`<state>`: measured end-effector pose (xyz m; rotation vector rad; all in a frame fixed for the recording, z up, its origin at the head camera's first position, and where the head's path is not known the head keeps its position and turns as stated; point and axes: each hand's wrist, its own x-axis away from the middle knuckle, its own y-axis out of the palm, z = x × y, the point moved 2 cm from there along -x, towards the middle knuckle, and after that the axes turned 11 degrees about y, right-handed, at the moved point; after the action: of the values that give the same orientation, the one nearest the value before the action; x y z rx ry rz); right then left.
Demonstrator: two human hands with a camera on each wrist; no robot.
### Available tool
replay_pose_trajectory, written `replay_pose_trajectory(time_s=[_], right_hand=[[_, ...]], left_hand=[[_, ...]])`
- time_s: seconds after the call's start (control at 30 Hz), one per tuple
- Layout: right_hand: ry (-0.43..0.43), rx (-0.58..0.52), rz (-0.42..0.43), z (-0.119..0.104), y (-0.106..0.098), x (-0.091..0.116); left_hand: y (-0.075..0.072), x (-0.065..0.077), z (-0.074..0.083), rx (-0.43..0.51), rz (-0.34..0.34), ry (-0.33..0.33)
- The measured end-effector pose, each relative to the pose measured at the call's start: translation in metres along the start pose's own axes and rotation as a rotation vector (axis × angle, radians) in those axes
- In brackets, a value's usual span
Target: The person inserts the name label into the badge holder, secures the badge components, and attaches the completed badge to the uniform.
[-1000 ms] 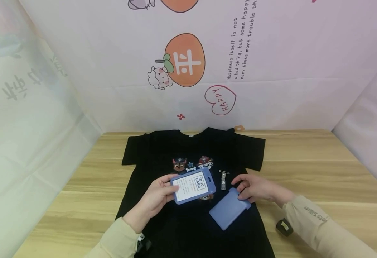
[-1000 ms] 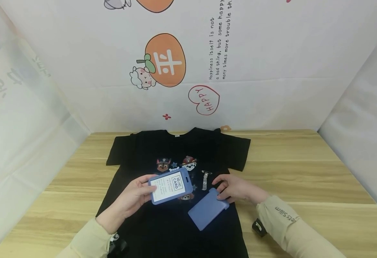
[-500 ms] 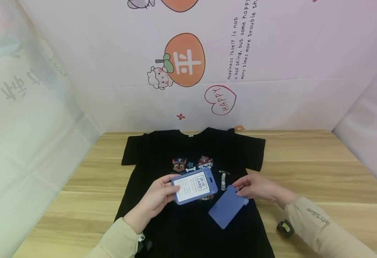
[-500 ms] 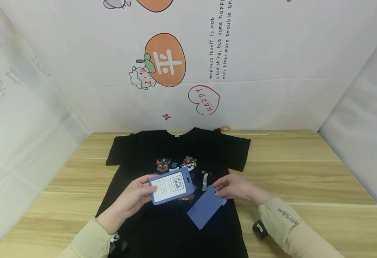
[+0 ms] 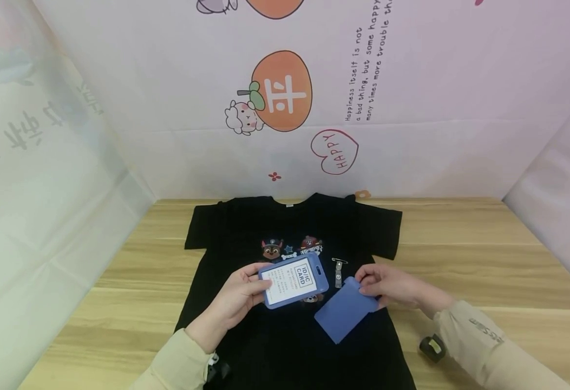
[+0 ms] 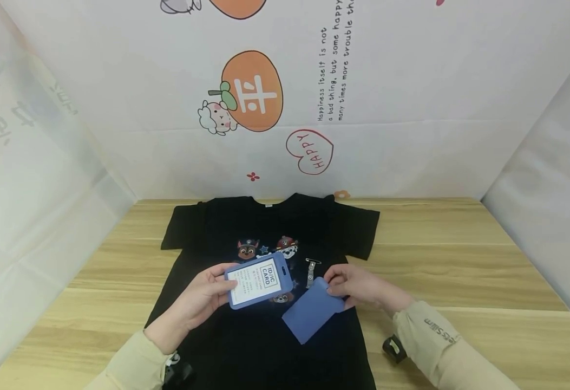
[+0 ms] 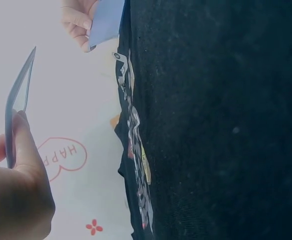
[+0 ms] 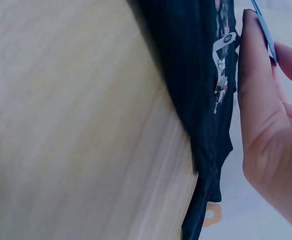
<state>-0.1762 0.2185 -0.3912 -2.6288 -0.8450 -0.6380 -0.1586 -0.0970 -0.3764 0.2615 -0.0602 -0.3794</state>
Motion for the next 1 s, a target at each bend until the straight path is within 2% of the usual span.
replay_pose_trajectory(time_s=[0.4,0.77,1.0], right_hand=[[-0.065,-0.063,0.237,0.002,-0.006,0.012],[-0.104,-0.129,0.247,0.005,-0.013,0.018],[-0.148,-0.155,0.276,-0.003,-0.023,0.023]], left_hand=[[0.001,0.001,0.000,0.006,-0.004,0.002],[0.004,0.000,-0.001,0.000,-0.014,0.001],[0.006,-0.002,-0.001,-0.005,-0.011,-0.006]])
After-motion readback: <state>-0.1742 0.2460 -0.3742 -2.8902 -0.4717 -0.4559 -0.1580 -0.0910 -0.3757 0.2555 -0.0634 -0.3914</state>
